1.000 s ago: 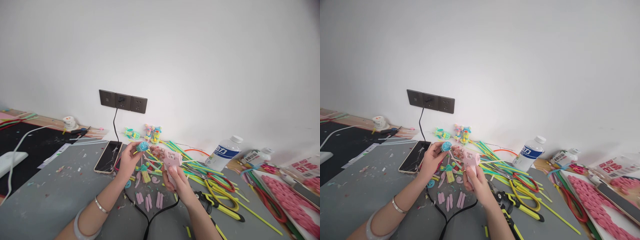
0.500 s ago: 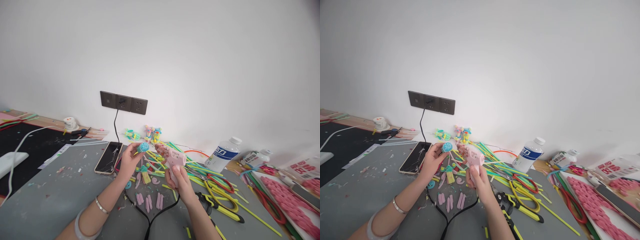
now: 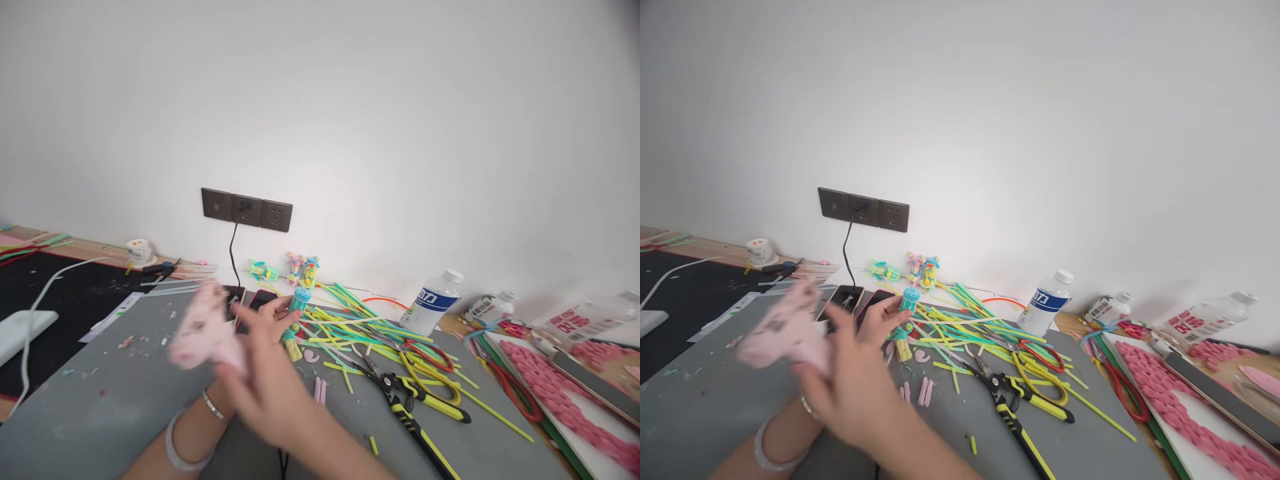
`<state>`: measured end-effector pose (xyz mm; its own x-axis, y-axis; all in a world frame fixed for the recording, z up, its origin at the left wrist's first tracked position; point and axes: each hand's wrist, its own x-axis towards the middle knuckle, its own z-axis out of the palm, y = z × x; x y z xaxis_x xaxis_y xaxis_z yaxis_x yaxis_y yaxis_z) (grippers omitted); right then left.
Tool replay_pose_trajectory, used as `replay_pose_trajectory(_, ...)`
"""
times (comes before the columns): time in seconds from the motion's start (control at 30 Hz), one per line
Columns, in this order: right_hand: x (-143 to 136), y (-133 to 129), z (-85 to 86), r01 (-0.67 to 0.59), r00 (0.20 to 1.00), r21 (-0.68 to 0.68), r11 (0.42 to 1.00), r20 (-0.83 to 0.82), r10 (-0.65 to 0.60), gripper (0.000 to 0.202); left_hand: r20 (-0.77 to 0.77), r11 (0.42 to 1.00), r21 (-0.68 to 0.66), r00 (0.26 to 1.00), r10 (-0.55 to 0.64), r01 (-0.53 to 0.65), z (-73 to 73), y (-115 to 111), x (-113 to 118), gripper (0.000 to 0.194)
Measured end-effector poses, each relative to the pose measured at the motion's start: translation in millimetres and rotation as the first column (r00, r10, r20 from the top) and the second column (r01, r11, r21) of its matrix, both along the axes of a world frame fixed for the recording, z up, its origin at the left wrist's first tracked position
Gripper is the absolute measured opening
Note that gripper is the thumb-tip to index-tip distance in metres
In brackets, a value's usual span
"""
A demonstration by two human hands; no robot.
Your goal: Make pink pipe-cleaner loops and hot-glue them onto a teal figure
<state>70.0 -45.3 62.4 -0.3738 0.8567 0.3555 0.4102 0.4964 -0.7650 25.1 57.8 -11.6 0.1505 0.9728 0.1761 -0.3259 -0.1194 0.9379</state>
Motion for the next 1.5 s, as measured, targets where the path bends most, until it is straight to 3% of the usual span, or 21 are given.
replay_pose_trajectory(0.1,-70.8,10.1,-8.2,-0.077,0.943,-0.085,0.993,0.318,0.100,0.071,-0.024,0.995,-0.038,0.995,-0.092,0.091,3.0,-5.2,1.9,0.037)
replay_pose_trajectory(0.2,-127.0,27.5,-34.8,-0.047,0.883,-0.140,0.989,0.458,0.106,0.077,-0.036,0.989,-0.059,0.989,-0.141,0.138,3.0,-7.0,3.7,0.041)
replay_pose_trajectory(0.3,-155.1,41.8,-57.4,0.034,0.837,-0.249,0.968,0.537,0.109,0.079,-0.038,0.983,-0.086,0.985,-0.169,0.165,0.0,-5.9,4.3,0.044)
replay_pose_trajectory(0.37,-157.7,44.3,-62.1,0.082,0.814,-0.285,0.955,0.572,0.100,0.076,-0.033,0.981,-0.102,0.985,-0.171,0.167,-2.3,-4.7,3.9,0.044)
replay_pose_trajectory(0.43,-148.8,39.6,-57.4,0.107,0.806,-0.268,0.957,0.587,0.074,0.070,-0.023,0.980,-0.112,0.985,-0.168,0.165,-4.0,-3.5,3.0,0.045)
replay_pose_trajectory(0.5,-128.7,29.0,-45.7,0.088,0.824,-0.158,0.984,0.567,0.018,0.060,-0.009,0.980,-0.116,0.986,-0.164,0.162,-5.1,-2.1,2.0,0.046)
replay_pose_trajectory(0.57,-97.8,15.9,-31.3,0.033,0.876,0.024,0.999,0.480,-0.040,0.044,0.006,0.981,-0.117,0.988,-0.154,0.154,-6.0,-0.3,1.0,0.046)
replay_pose_trajectory(0.63,-58.3,4.8,-19.2,0.016,0.925,0.113,0.993,0.375,-0.057,0.022,0.023,0.984,-0.118,0.991,-0.135,0.137,-6.9,2.1,0.4,0.047)
replay_pose_trajectory(0.7,-15.0,-0.8,-13.3,0.092,0.949,0.070,0.993,0.296,-0.109,0.003,0.042,0.986,-0.123,0.993,-0.110,0.114,-7.5,4.7,0.1,0.047)
replay_pose_trajectory(0.8,43.5,3.8,-17.4,0.273,0.896,-0.104,0.956,0.390,-0.213,0.028,0.078,0.990,-0.127,0.995,-0.057,0.066,-7.2,7.1,-0.4,0.048)
replay_pose_trajectory(0.9,78.8,19.3,-30.1,0.398,0.846,-0.156,0.904,0.443,-0.296,0.025,0.112,0.992,-0.127,0.994,0.006,0.008,-4.6,6.6,-2.0,0.044)
replay_pose_trajectory(1.03,82.6,39.6,-47.4,0.432,0.839,-0.140,0.891,0.425,-0.340,0.010,0.134,0.992,-0.125,0.990,0.042,-0.025,0.8,3.6,-4.3,0.042)
replay_pose_trajectory(1.2,67.7,49.5,-66.3,0.459,0.845,-0.161,0.874,0.384,-0.373,0.032,0.132,0.992,-0.123,0.990,0.041,-0.025,4.1,0.2,-3.3,0.041)
replay_pose_trajectory(1.33,85.3,54.9,-73.8,0.411,0.899,-0.206,0.888,0.252,-0.358,0.030,0.152,0.993,-0.110,0.987,0.054,-0.037,5.1,1.3,-4.8,0.040)
replay_pose_trajectory(1.43,107.8,58.7,-71.1,0.311,0.948,-0.294,0.904,0.029,-0.317,0.035,0.223,0.992,-0.093,0.969,0.108,-0.089,7.1,5.8,-9.7,0.040)
replay_pose_trajectory(1.5,119.0,59.5,-65.9,0.149,0.922,-0.390,0.908,-0.277,-0.271,0.046,0.256,0.989,-0.098,0.957,0.136,-0.114,7.9,8.9,-12.7,0.040)
